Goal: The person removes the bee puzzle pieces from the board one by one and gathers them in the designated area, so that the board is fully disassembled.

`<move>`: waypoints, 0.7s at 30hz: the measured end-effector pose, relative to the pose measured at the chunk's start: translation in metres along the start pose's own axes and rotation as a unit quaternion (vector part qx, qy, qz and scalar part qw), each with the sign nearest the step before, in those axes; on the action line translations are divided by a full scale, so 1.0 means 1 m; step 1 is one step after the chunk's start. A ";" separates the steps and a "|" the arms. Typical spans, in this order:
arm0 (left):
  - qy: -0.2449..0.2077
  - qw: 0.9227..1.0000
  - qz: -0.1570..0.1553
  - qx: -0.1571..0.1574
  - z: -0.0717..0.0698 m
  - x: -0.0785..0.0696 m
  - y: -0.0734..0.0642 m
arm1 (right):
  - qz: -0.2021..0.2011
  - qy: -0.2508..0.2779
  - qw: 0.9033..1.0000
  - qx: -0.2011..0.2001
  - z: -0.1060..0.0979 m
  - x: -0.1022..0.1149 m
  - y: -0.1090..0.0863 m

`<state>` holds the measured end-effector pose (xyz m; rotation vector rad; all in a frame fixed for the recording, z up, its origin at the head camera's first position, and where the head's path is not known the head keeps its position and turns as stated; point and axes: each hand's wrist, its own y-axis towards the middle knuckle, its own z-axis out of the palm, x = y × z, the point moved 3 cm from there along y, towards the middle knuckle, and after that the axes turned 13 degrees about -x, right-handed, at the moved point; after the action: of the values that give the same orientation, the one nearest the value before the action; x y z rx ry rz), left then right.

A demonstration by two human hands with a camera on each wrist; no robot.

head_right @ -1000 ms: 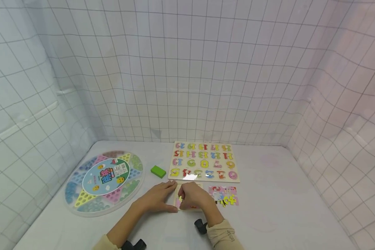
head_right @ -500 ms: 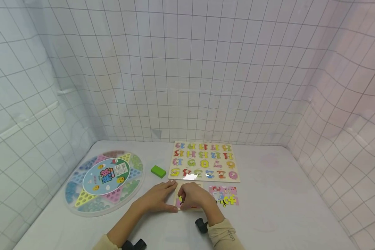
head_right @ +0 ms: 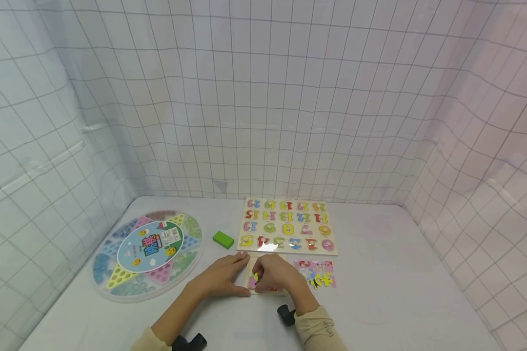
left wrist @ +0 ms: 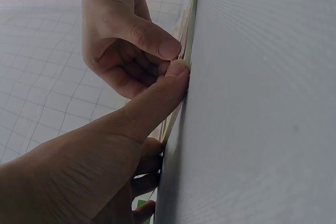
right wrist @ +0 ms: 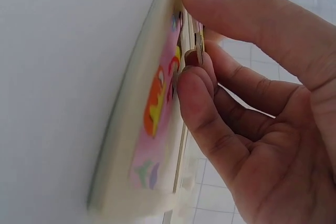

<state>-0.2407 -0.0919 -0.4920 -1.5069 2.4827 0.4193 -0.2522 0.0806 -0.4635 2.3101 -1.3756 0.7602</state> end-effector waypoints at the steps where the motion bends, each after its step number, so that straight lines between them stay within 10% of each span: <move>1: 0.000 1.000 -0.002 0.002 0.000 0.000 0.001 | 0.002 0.000 1.000 -0.001 -0.001 -0.001 -0.001; 21: -0.014 1.000 -0.017 0.003 0.002 0.000 0.002 | 0.025 0.010 0.999 -0.037 -0.041 -0.045 -0.044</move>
<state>-0.2422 -0.0909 -0.4936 -1.5284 2.4308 0.4229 -0.2420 0.1544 -0.4586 2.2141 -1.4324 0.7316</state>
